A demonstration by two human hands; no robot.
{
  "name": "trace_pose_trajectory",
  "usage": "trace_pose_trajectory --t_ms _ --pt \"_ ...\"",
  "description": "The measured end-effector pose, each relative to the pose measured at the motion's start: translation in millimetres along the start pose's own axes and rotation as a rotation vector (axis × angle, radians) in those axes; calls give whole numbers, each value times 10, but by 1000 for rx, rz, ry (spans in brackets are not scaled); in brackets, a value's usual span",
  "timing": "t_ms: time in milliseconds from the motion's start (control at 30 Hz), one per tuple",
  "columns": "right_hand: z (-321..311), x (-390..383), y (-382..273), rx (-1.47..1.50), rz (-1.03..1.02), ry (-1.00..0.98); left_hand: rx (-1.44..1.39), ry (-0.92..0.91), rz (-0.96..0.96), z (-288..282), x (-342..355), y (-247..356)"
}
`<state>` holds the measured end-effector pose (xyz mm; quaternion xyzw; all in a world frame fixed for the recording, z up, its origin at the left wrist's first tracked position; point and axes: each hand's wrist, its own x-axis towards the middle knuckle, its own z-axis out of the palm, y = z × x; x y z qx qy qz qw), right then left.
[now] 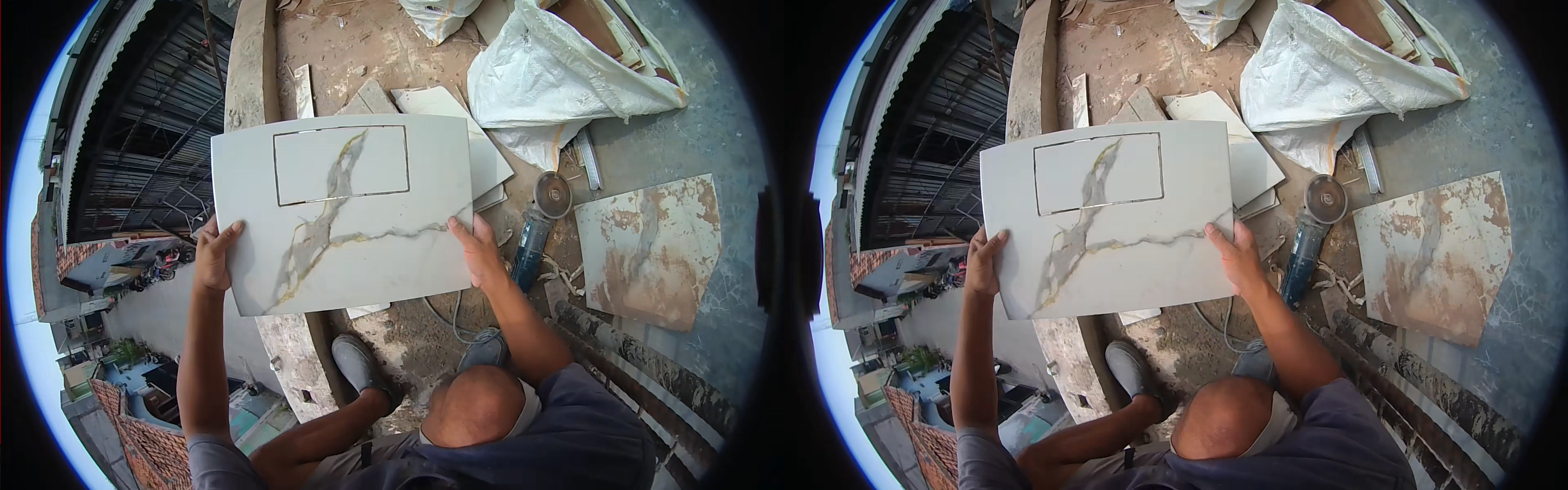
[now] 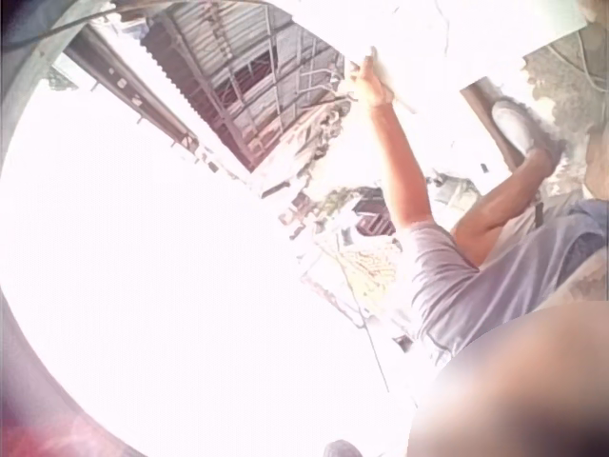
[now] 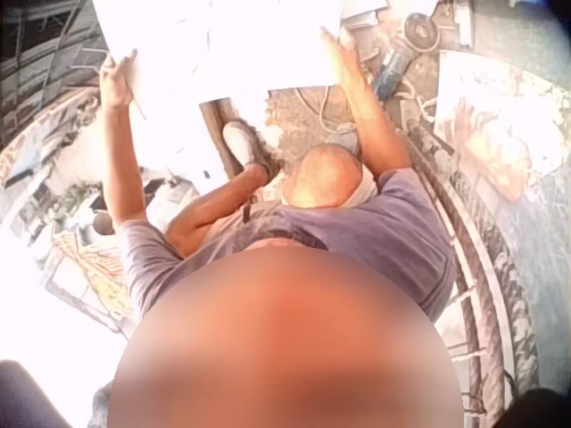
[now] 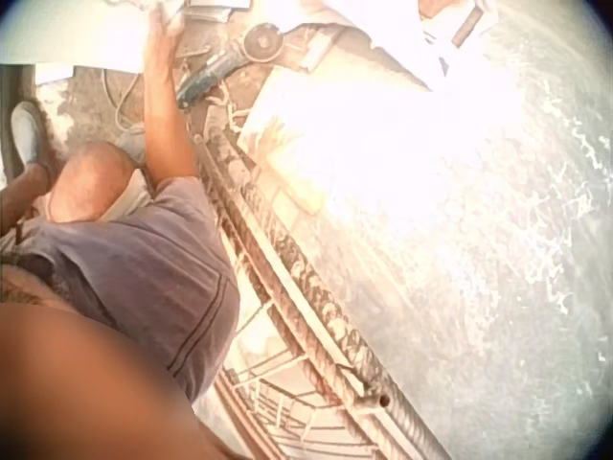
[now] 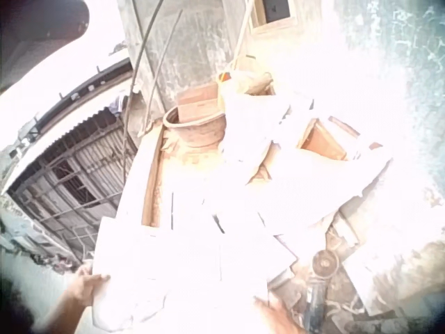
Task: Cutting a rectangular hole in a ceramic tile using an angle grinder.
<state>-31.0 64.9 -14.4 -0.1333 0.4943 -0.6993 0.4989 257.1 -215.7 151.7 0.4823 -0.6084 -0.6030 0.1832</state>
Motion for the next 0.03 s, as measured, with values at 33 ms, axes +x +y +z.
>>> trace_pose_trajectory --t_ms 33 --pt "25 -77 -130 67 22 -54 -15 9 -13 -17 -28 -108"
